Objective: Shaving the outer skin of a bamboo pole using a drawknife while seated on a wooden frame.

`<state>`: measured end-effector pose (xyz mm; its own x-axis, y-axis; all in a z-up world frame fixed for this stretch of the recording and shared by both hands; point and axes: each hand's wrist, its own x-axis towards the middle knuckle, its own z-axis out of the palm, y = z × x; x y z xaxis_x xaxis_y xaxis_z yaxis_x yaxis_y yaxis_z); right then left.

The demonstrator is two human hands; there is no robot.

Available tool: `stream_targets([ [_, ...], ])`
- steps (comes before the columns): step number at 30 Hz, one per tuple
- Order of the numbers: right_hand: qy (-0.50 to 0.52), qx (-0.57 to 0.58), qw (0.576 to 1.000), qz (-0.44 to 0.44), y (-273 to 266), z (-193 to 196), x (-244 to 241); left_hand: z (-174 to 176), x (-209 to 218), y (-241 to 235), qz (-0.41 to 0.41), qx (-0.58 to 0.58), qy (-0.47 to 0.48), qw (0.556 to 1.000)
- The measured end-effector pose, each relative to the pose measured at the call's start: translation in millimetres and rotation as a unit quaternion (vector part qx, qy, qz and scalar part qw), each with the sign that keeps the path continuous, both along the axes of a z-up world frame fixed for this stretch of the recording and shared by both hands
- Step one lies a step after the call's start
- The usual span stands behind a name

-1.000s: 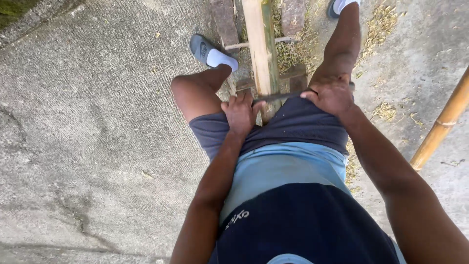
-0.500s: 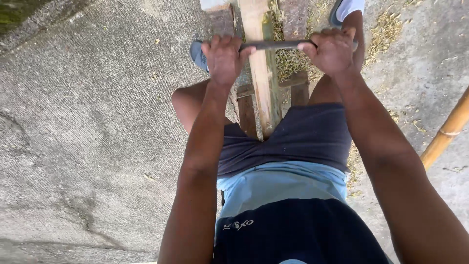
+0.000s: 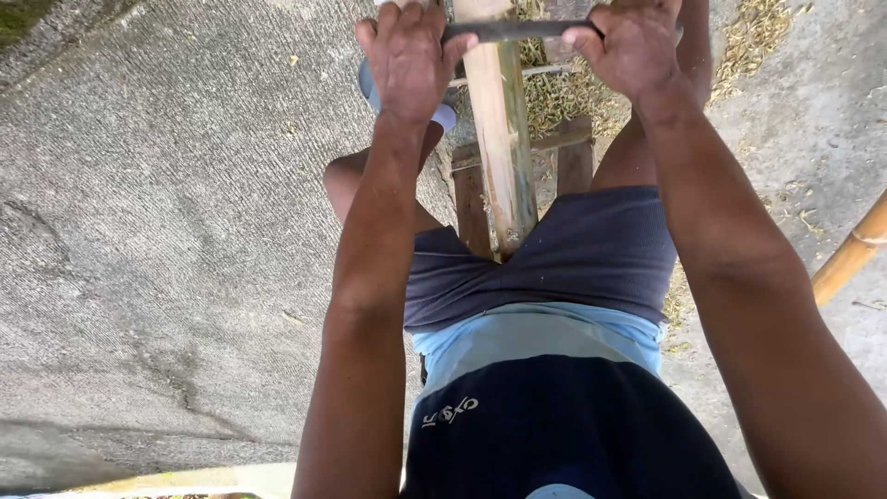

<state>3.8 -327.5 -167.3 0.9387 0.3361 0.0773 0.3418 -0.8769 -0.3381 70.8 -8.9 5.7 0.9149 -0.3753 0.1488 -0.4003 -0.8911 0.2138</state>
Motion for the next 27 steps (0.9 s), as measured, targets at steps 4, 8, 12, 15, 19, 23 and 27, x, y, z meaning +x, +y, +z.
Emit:
stream_targets([
  [4,0.108,0.024,0.994,-0.016,6.2,38.5,-34.9,-8.9,-43.7,-4.5,0.058,0.07,0.104,0.99],
  [8,0.141,0.016,0.99,-0.027,6.6,62.8,-64.9,-3.1,-84.8,-5.7,0.061,0.072,0.109,0.99],
  [12,0.177,-0.02,0.984,-0.014,5.0,71.3,-103.5,14.6,-126.5,-5.8,0.07,0.041,0.161,0.984],
  [15,0.207,-0.032,0.978,0.003,1.6,91.3,-151.9,16.3,-181.8,-5.9,0.066,0.019,0.167,0.983],
  [19,0.08,0.052,0.995,0.03,-4.7,107.1,-183.6,0.7,-252.7,-7.3,0.102,0.007,0.184,0.978],
  [23,0.116,0.0,0.993,0.038,-4.9,114.6,-175.0,-8.1,-246.6,-5.7,0.098,-0.001,0.136,0.986],
  [27,0.082,0.006,0.997,0.007,-0.1,106.4,-131.1,2.4,-172.4,0.2,0.096,-0.02,0.216,0.971],
])
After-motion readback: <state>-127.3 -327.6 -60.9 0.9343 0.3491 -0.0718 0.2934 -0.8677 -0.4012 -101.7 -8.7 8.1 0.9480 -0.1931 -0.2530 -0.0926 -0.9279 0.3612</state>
